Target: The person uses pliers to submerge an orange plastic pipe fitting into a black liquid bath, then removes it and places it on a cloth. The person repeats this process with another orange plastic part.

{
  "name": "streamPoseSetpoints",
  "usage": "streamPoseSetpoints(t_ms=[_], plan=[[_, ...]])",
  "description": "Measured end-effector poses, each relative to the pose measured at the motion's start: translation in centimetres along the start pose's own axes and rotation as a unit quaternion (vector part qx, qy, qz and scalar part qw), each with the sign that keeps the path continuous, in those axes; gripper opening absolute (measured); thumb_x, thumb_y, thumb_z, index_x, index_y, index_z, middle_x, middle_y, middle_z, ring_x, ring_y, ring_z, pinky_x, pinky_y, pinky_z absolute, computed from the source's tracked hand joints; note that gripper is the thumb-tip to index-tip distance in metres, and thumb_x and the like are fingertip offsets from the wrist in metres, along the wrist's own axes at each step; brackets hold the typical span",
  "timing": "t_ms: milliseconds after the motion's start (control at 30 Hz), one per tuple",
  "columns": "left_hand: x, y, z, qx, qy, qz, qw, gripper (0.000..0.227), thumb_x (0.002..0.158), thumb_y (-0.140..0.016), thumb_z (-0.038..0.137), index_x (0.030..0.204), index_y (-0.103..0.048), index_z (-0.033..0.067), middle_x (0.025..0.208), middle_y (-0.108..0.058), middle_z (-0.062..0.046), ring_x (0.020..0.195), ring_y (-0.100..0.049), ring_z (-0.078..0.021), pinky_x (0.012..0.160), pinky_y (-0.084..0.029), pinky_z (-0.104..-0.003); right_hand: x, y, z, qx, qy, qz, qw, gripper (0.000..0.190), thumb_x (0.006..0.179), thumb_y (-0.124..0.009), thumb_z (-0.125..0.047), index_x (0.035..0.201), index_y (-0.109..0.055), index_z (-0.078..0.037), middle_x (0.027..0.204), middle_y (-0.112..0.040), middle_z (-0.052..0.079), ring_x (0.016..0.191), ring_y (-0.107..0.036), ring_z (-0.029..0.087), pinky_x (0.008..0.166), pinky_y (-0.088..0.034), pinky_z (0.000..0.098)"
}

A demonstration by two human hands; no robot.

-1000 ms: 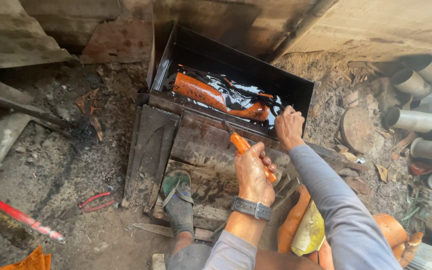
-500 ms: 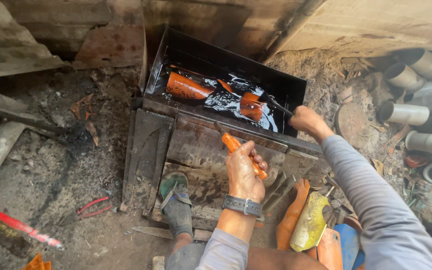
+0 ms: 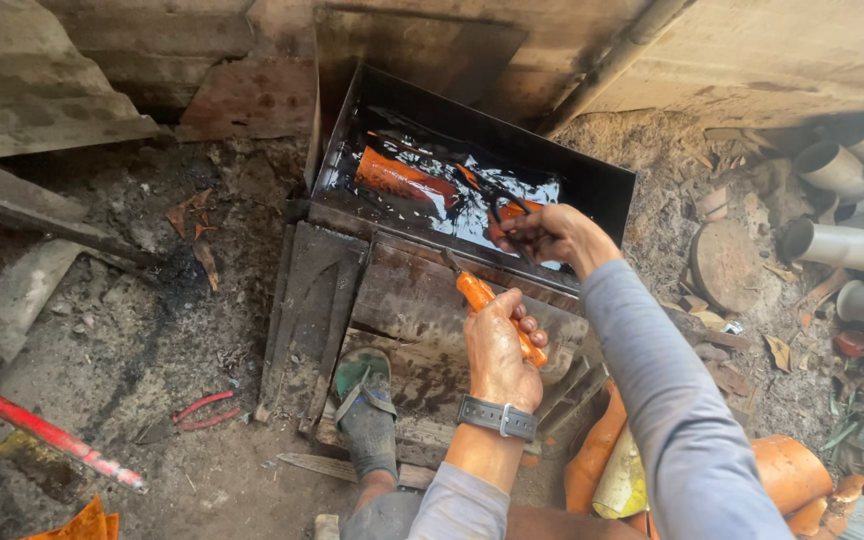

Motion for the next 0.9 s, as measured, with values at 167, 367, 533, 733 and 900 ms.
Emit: streamPoseSetpoints(t_ms=[167,367,533,733,900], plan=[[-0.2,0.0,0.4,-0.011,0.006,0.012,1.0,0.014,0.089,-0.061,0.008,0.092,-0.048,0.0122,0.077,-0.048,-0.001,0.06,-0.047,-0.0112,0.051,-0.041,-0.028,2.9,-1.9,-0.5,0.053,-0.005,-0.018,0.998,0.026,0.101,-0.043,-0.007,0.112,-0.064,0.002,0.103,-0.07,0.019,0.099,-0.074,0.036,0.068,-0.051,0.0364],[-0.4,-0.1,0.1,-0.012,0.007,0.014,1.0,0.015,0.089,-0.061,0.007,0.093,-0.048,0.0126,0.076,-0.047,0.0,0.06,-0.047,-0.0109,0.051,-0.041,-0.028,3.8,-3.0,-0.7,0.099,-0.026,-0.038,0.994,0.024,0.102,-0.046,-0.007,0.108,-0.064,0.007,0.107,-0.068,0.025,0.106,-0.072,0.039,0.071,-0.054,0.0366],[0.1,-0.1,-0.2,-0.016,0.014,0.015,1.0,0.015,0.089,-0.062,0.009,0.093,-0.048,0.0125,0.075,-0.047,0.0,0.059,-0.047,-0.0104,0.05,-0.041,-0.027,6.0,-2.8,-0.9,0.144,-0.034,-0.001,0.989,0.024,0.101,-0.045,-0.006,0.106,-0.065,0.005,0.101,-0.066,0.018,0.088,-0.069,0.029,0.068,-0.053,0.0345],[-0.1,-0.4,0.0,-0.017,0.009,0.008,1.0,0.016,0.088,-0.061,0.007,0.093,-0.047,0.0135,0.075,-0.046,0.0,0.059,-0.047,-0.0103,0.05,-0.041,-0.027,9.5,-1.6,-1.6,0.194,0.018,-0.017,0.981,0.017,0.099,-0.048,0.001,0.102,-0.064,0.008,0.085,-0.06,0.015,0.06,-0.049,0.013,0.044,-0.034,0.0206],[0.0,-0.1,0.0,-0.007,0.008,0.008,1.0,0.015,0.089,-0.062,0.008,0.095,-0.05,0.0125,0.076,-0.047,0.0,0.06,-0.047,-0.0106,0.051,-0.041,-0.027,6.1,-1.6,-1.9,0.153,0.045,-0.041,0.986,0.012,0.101,-0.05,-0.001,0.097,-0.06,0.005,0.078,-0.054,0.01,0.058,-0.043,0.009,0.041,-0.03,0.0173]])
Point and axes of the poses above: each hand's wrist, its own x-axis towards the middle knuckle, its own y-axis out of the back of the hand, z = x × y, the point moved 8 cm from there along x, towards the middle knuckle
